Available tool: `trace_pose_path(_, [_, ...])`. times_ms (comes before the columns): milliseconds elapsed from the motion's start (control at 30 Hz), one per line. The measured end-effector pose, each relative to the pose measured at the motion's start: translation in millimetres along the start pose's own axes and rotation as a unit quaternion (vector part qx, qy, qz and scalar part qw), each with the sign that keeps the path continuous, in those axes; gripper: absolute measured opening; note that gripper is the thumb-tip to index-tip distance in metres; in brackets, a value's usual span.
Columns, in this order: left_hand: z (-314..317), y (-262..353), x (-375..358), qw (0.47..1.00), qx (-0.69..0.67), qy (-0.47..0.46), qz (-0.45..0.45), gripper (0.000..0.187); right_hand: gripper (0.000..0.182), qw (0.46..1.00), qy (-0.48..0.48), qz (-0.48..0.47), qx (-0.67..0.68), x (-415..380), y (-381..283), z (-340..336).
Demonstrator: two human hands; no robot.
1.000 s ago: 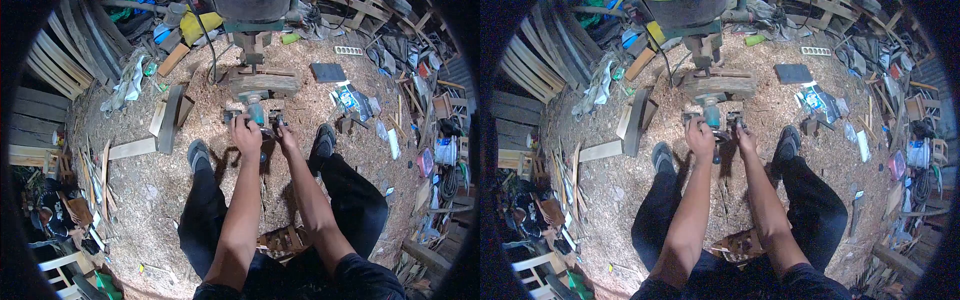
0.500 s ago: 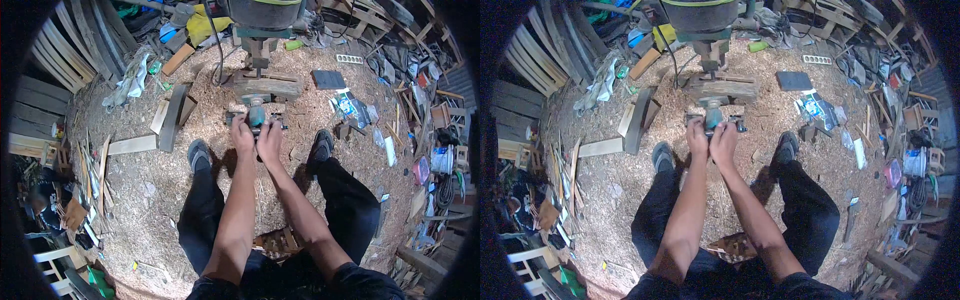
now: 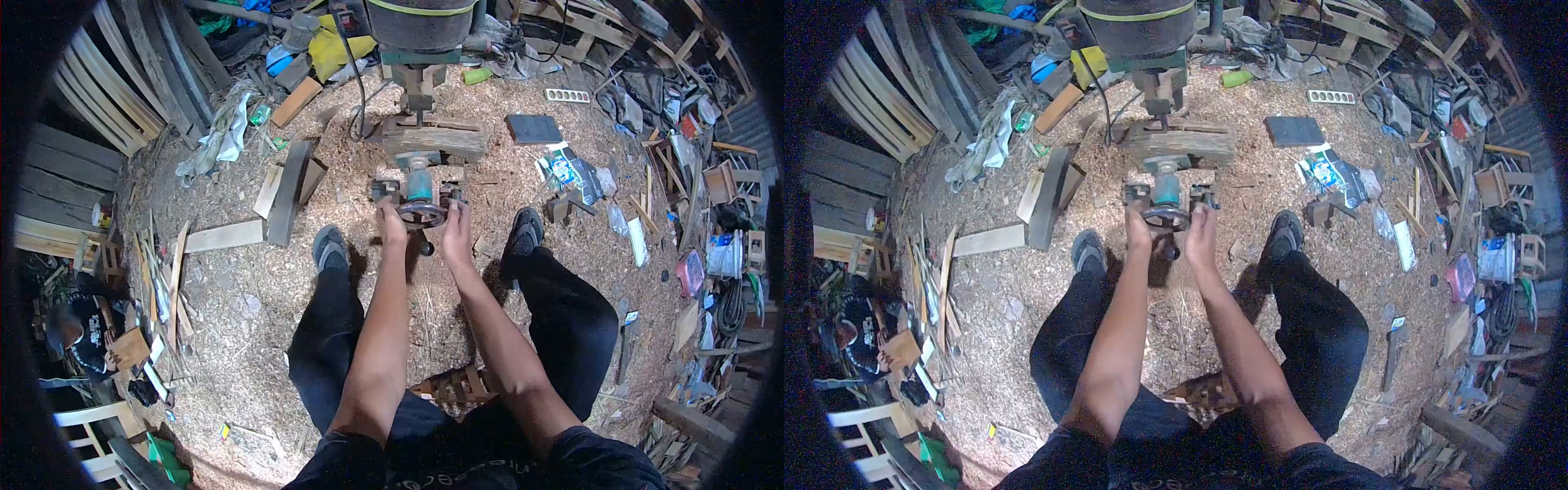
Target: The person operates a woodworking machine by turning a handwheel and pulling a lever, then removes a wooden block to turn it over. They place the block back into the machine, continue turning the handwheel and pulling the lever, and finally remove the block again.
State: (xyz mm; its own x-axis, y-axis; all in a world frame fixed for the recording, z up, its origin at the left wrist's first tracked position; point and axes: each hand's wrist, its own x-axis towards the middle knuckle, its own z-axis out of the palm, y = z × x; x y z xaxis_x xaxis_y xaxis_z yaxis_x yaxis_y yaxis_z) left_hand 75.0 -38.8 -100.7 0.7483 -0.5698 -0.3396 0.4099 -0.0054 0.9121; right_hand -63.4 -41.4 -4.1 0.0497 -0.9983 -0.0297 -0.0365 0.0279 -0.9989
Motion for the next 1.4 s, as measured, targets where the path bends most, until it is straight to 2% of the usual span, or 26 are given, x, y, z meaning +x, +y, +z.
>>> trace_pose_path(33, [0.3,13.0,-18.4,1.0,0.016,-0.005,-0.007,0.047,0.035,0.999,0.003,0.022,-0.035,-6.3,4.8,-9.3])
trace_pose_path(67, [2.0,38.0,-48.1,0.999,0.031,-0.011,-0.014,0.051,0.038,0.997,0.007,-0.021,-0.068,-7.4,35.2,-15.2])
trace_pose_path(100, [-0.6,51.7,-70.9,0.999,0.047,-0.017,-0.021,0.055,0.038,0.998,0.007,0.037,-0.054,-8.8,63.1,-20.2])
trace_pose_path(133, [-16.9,39.7,-70.8,0.992,0.111,-0.053,0.024,0.057,0.039,0.995,0.007,0.095,-0.04,-10.8,87.8,-24.0])
trace_pose_path(200, [-30.0,28.7,-81.4,0.973,0.2,-0.116,0.004,0.059,0.039,0.987,-0.007,0.154,-0.042,-18.7,104.7,-34.8])
trace_pose_path(267, [-24.8,47.4,-104.3,0.955,0.25,-0.155,0.033,0.089,0.038,0.985,-0.03,0.149,-0.077,-19.1,106.1,-42.9])
trace_pose_path(300, [-19.9,52.2,-115.9,0.927,0.333,-0.123,0.117,0.098,0.037,0.986,-0.035,0.137,-0.085,-19.7,107.5,-44.3])
trace_pose_path(367, [-10.4,59.3,-130.7,0.831,0.479,-0.047,0.279,0.115,0.035,0.987,-0.047,0.11,-0.104,-20.9,94.1,-46.0])
trace_pose_path(400, [-8.8,64.5,-131.9,0.848,0.465,-0.06,0.248,0.125,0.032,0.982,-0.045,0.14,-0.116,-21.9,89.1,-50.7])
trace_pose_path(500, [-5.5,86.7,-129.0,0.825,0.528,-0.069,0.192,0.118,0.031,0.986,-0.042,0.121,-0.11,-26.5,72.5,-56.2])
trace_pose_path(600, [-16.2,96.8,-118.8,0.832,0.514,-0.122,0.172,0.115,0.029,0.984,-0.014,0.072,-0.164,-22.6,72.2,-58.2])
trace_pose_path(633, [-18.1,95.7,-118.0,0.835,0.504,-0.143,0.169,0.114,0.028,0.987,-0.023,0.09,-0.133,-19.6,63.1,-58.0])
trace_pose_path(667, [-18.3,92.4,-118.9,0.825,0.507,-0.125,0.215,0.112,0.028,0.988,-0.032,0.109,-0.102,-17.8,54.6,-59.2])
trace_pose_path(733, [-21.0,95.4,-116.3,0.826,0.516,-0.143,0.177,0.107,0.026,0.989,-0.044,0.127,-0.064,-16.2,37.1,-62.0])
trace_pose_path(800, [-24.9,107.6,-114.9,0.819,0.53,-0.15,0.157,0.095,0.024,0.99,-0.052,0.124,-0.049,-14.1,16.1,-60.5])
trace_pose_path(867, [-21.5,134.4,-112.9,0.808,0.548,-0.145,0.162,0.078,0.024,0.991,-0.065,0.065,-0.102,-8.7,-11.0,-57.1])
trace_pose_path(900, [-19.5,148.6,-113.5,0.831,0.506,-0.149,0.174,0.07,0.024,0.989,-0.068,0.035,-0.128,-5.7,-25.3,-56.0])
trace_pose_path(967, [-11.2,173.4,-113.2,0.872,0.418,-0.161,0.199,0.055,0.023,0.992,-0.052,-0.067,-0.091,1.8,-52.3,-48.6])
trace_pose_path(1000, [-5.2,183.9,-115.8,0.869,0.393,-0.125,0.273,0.038,0.023,0.99,-0.043,-0.117,-0.072,3.4,-65.7,-44.0])
trace_pose_path(1100, [7.5,226.5,-124.5,0.87,0.302,-0.14,0.364,0.035,0.022,0.973,-0.049,-0.202,-0.101,-13.9,-166.5,-43.7])
trace_pose_path(1133, [15.1,256.0,-148.3,0.88,0.303,-0.123,0.343,0.033,0.021,0.973,-0.063,-0.199,-0.096,-15.6,-188.3,-42.6])
trace_pose_path(1233, [24.6,295.3,-168.3,0.876,0.264,-0.116,0.387,0.032,0.022,0.954,-0.052,-0.288,-0.067,-11.8,-222.5,-37.5])
trace_pose_path(1267, [28.4,307.2,-171.0,0.855,0.264,-0.108,0.433,0.03,0.022,0.947,-0.042,-0.313,-0.052,-10.4,-232.9,-34.9])
trace_pose_path(1367, [44.2,338.7,-168.0,0.833,0.28,-0.075,0.471,0.033,0.022,0.941,-0.044,-0.331,-0.051,-5.0,-272.8,-32.5])
trace_pose_path(1400, [52.6,348.4,-155.4,0.826,0.261,-0.063,0.496,0.027,0.021,0.947,-0.051,-0.312,-0.047,-3.5,-285.7,-32.1])
